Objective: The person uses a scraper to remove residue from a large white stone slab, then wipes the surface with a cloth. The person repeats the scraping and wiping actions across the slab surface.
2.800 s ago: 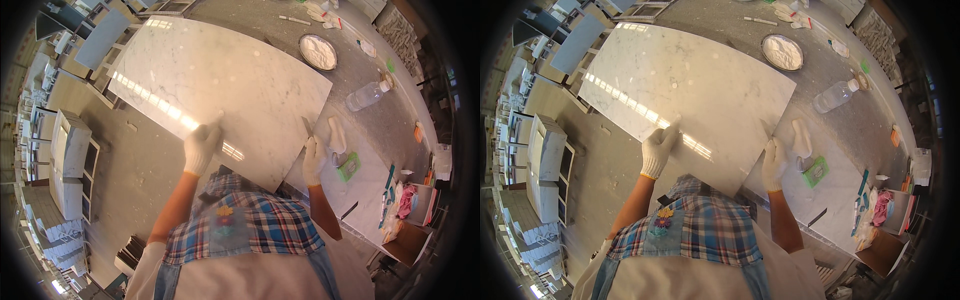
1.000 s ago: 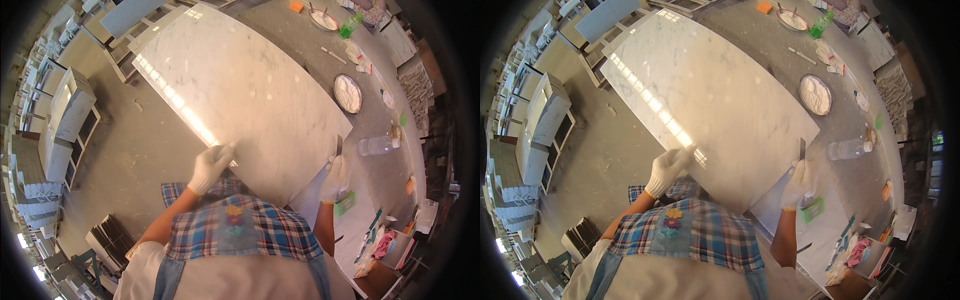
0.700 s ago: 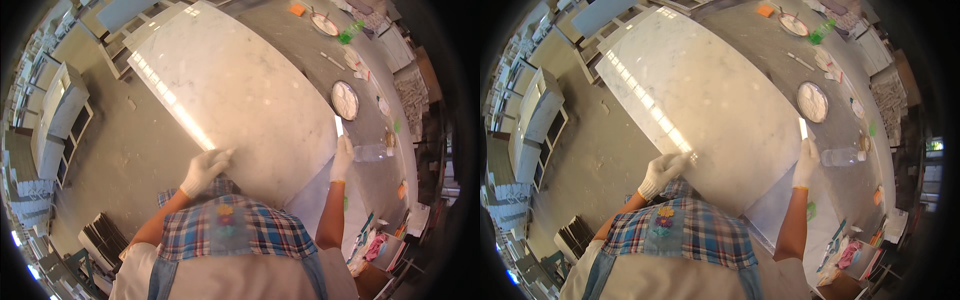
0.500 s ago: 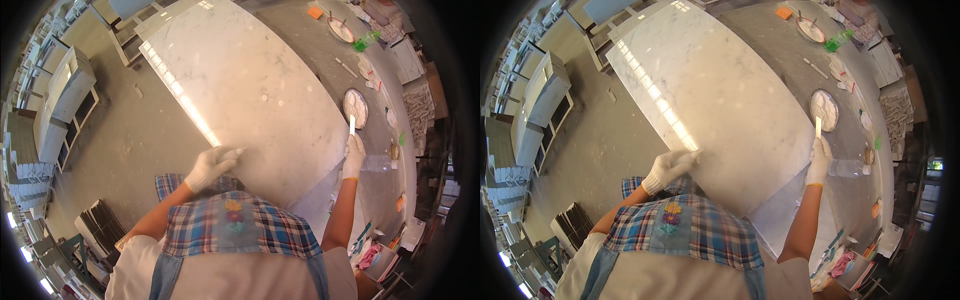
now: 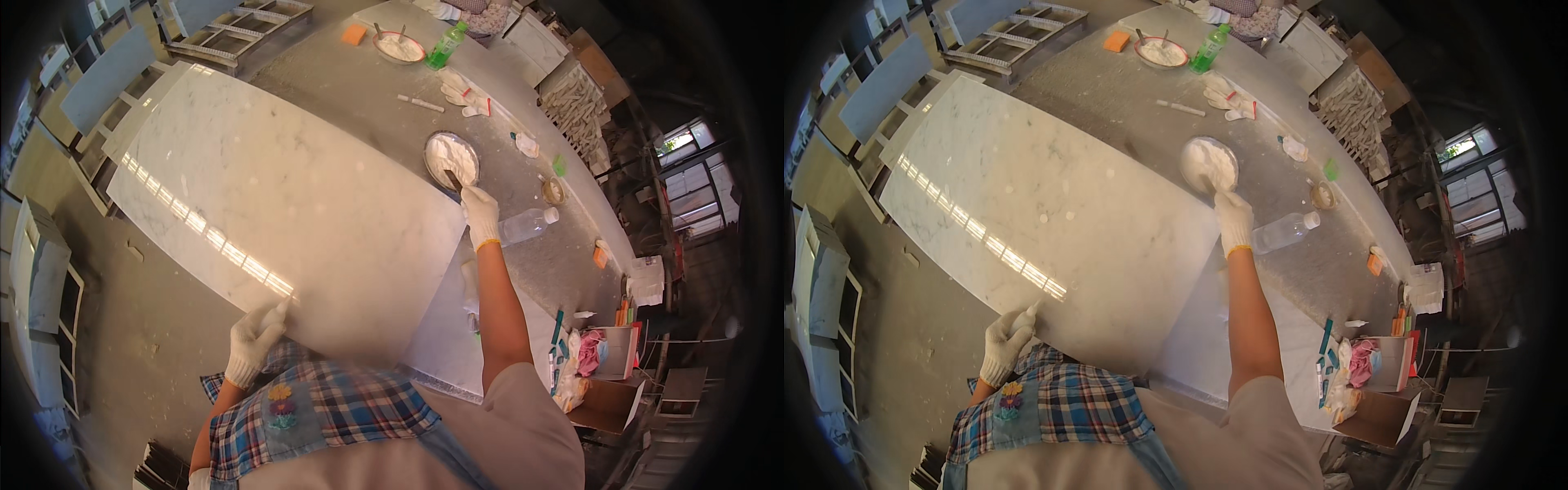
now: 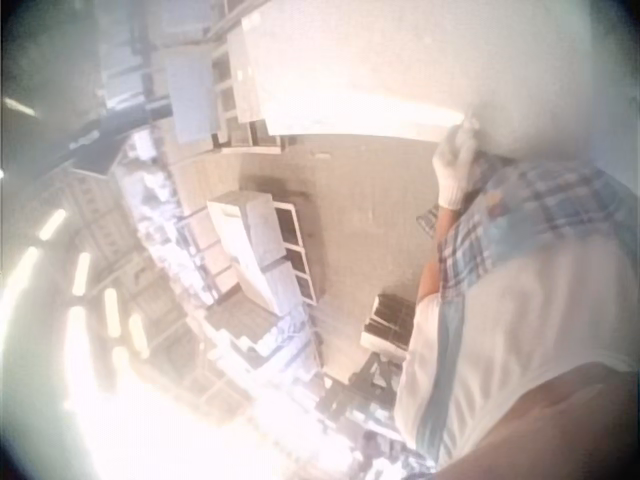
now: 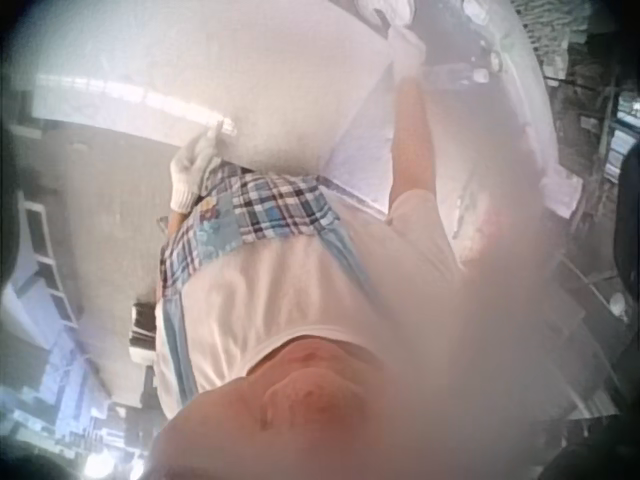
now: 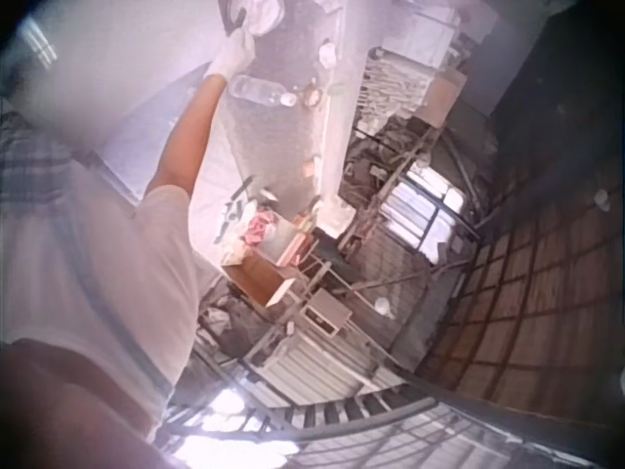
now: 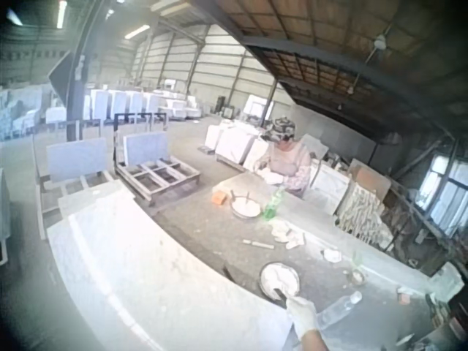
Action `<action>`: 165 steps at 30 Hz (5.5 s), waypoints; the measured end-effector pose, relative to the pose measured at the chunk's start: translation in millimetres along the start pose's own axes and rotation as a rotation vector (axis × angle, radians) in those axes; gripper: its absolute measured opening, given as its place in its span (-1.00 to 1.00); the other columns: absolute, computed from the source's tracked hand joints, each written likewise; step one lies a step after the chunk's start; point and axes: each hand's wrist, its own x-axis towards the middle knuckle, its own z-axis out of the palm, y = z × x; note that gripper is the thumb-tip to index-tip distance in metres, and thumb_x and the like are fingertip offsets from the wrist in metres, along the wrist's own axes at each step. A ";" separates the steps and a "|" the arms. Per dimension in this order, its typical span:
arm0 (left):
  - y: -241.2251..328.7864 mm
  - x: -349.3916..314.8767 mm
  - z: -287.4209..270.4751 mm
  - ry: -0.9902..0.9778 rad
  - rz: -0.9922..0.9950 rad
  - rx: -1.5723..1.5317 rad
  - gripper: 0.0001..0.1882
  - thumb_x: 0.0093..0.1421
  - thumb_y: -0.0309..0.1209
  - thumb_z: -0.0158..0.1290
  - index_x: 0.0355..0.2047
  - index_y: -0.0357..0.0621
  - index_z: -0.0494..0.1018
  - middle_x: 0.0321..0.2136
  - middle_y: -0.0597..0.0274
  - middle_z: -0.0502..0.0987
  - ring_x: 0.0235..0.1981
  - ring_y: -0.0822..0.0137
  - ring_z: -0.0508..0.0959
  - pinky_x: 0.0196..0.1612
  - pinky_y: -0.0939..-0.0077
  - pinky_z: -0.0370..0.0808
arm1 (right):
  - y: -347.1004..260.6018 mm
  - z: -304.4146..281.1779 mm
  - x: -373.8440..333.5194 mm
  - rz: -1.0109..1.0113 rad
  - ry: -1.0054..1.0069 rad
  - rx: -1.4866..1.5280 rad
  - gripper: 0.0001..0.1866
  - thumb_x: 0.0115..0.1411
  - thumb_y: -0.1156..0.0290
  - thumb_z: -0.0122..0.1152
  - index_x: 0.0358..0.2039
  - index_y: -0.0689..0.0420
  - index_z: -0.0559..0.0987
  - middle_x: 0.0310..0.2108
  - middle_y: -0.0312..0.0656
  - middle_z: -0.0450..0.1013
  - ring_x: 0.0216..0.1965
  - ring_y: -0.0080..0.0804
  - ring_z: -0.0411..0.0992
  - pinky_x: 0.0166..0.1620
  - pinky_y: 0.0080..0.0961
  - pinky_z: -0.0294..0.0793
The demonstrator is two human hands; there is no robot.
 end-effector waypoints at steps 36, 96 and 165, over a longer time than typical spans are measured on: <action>2.5 -11.7 0.4 -0.046 -0.010 -0.117 -0.59 0.33 -0.38 0.16 0.10 -0.42 0.49 -0.11 0.11 0.65 -0.09 0.38 0.62 0.00 0.51 0.57 | -32.8 -3.8 -13.1 0.122 -0.234 0.105 -0.78 0.30 0.22 0.31 -0.19 0.10 0.66 -0.56 -0.52 0.35 -0.65 -0.83 0.18 -0.65 -0.78 0.05; -38.3 7.0 -149.4 -0.638 -0.042 -0.140 -0.62 0.26 -0.54 0.20 0.11 -0.13 0.58 -0.09 0.26 0.63 -0.14 0.47 0.59 -0.04 0.55 0.58 | -41.1 232.2 -364.5 0.114 -0.447 -0.087 -0.72 0.33 0.30 0.17 -0.11 0.22 0.68 -0.45 -0.38 0.49 -0.50 -0.66 0.39 -0.45 -0.64 0.36; -18.3 12.3 -141.0 -0.689 -0.081 0.019 -0.64 0.34 -0.49 0.11 0.13 -0.26 0.54 0.05 0.20 0.62 0.01 0.41 0.59 0.09 0.52 0.52 | -21.8 213.6 -329.7 -0.726 -0.070 -0.800 -0.74 0.17 0.38 0.17 -0.11 0.00 0.63 -0.54 -0.11 0.40 -0.45 -0.11 0.46 -0.39 -0.13 0.40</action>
